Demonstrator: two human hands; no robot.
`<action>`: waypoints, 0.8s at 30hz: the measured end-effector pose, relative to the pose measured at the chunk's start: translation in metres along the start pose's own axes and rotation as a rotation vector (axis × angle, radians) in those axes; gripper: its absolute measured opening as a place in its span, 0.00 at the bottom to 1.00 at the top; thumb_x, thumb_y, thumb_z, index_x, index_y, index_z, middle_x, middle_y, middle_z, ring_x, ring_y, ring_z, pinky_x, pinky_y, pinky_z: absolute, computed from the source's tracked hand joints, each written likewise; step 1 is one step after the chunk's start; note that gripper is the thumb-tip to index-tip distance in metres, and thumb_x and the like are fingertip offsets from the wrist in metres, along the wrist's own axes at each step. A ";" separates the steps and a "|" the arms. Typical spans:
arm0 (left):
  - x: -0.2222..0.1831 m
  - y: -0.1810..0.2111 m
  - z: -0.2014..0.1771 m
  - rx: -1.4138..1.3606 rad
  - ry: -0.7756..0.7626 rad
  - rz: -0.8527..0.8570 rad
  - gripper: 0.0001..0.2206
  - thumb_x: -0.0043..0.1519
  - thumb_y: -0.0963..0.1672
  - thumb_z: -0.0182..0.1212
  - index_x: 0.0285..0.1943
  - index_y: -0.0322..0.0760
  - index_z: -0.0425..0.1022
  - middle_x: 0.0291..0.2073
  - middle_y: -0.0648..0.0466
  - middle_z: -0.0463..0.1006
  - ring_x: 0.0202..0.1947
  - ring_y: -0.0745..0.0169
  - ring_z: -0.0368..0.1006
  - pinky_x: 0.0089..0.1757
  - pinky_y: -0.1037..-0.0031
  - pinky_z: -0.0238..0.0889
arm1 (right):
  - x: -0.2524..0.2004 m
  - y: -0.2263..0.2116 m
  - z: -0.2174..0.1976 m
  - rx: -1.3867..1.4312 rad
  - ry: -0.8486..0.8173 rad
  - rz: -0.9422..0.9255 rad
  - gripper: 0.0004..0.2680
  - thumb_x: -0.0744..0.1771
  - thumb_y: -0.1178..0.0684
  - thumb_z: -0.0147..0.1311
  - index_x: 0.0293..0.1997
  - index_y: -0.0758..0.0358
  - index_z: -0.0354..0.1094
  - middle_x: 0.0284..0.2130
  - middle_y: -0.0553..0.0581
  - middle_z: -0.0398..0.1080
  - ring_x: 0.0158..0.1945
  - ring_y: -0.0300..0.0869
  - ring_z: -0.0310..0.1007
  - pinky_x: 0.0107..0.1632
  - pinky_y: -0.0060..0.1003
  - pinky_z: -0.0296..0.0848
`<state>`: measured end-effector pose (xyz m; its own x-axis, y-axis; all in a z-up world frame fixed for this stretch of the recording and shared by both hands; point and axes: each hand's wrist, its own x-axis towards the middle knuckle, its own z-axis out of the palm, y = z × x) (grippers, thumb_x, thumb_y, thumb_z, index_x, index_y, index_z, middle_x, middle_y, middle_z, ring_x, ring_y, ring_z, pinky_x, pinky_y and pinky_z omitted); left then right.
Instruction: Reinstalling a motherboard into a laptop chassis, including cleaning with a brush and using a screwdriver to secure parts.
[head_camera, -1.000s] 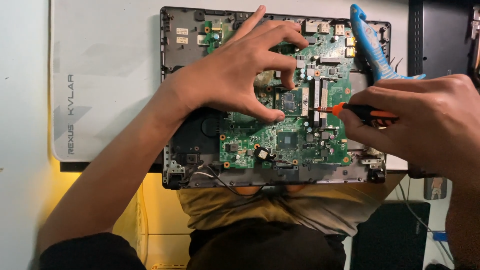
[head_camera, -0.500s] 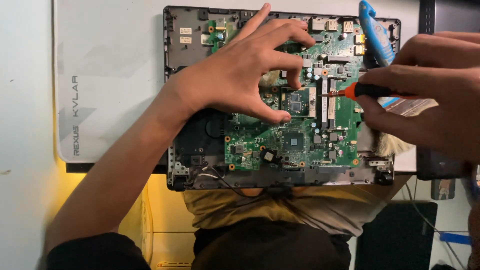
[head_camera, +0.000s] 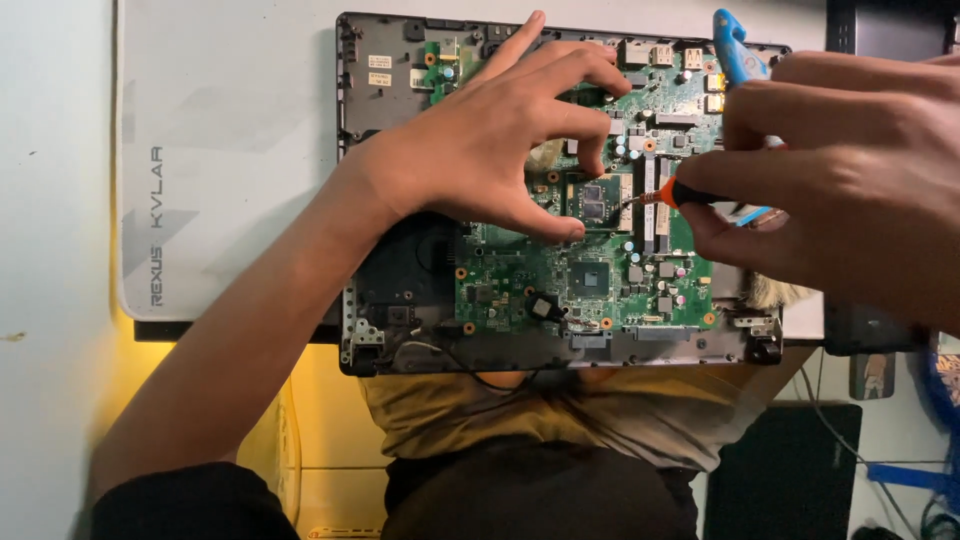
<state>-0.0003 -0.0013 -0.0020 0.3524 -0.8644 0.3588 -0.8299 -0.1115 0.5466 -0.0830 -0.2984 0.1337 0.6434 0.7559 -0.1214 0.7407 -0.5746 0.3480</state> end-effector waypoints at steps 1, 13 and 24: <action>0.000 0.000 -0.001 0.002 0.001 0.002 0.20 0.67 0.55 0.88 0.49 0.47 0.80 0.78 0.40 0.69 0.87 0.32 0.54 0.77 0.21 0.21 | 0.005 0.000 -0.001 -0.003 0.000 0.001 0.06 0.77 0.33 0.67 0.50 0.33 0.85 0.38 0.40 0.76 0.48 0.40 0.84 0.46 0.42 0.83; 0.004 -0.004 0.005 0.003 -0.036 -0.058 0.24 0.66 0.64 0.80 0.48 0.50 0.82 0.80 0.41 0.68 0.87 0.33 0.50 0.76 0.23 0.18 | 0.064 -0.018 -0.047 -0.232 -0.615 0.139 0.16 0.74 0.17 0.44 0.60 0.17 0.76 0.49 0.23 0.83 0.53 0.31 0.92 0.42 0.32 0.92; 0.005 -0.006 0.007 0.029 -0.046 -0.059 0.26 0.63 0.63 0.84 0.48 0.48 0.80 0.78 0.44 0.67 0.87 0.33 0.51 0.77 0.23 0.18 | 0.068 -0.025 -0.052 -0.061 -0.734 0.414 0.28 0.69 0.09 0.47 0.71 0.26 0.73 0.36 0.36 0.93 0.42 0.48 0.97 0.45 0.47 0.92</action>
<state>0.0033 -0.0080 -0.0084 0.3812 -0.8773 0.2916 -0.8211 -0.1763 0.5430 -0.0676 -0.2167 0.1655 0.8388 0.0802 -0.5386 0.4190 -0.7268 0.5443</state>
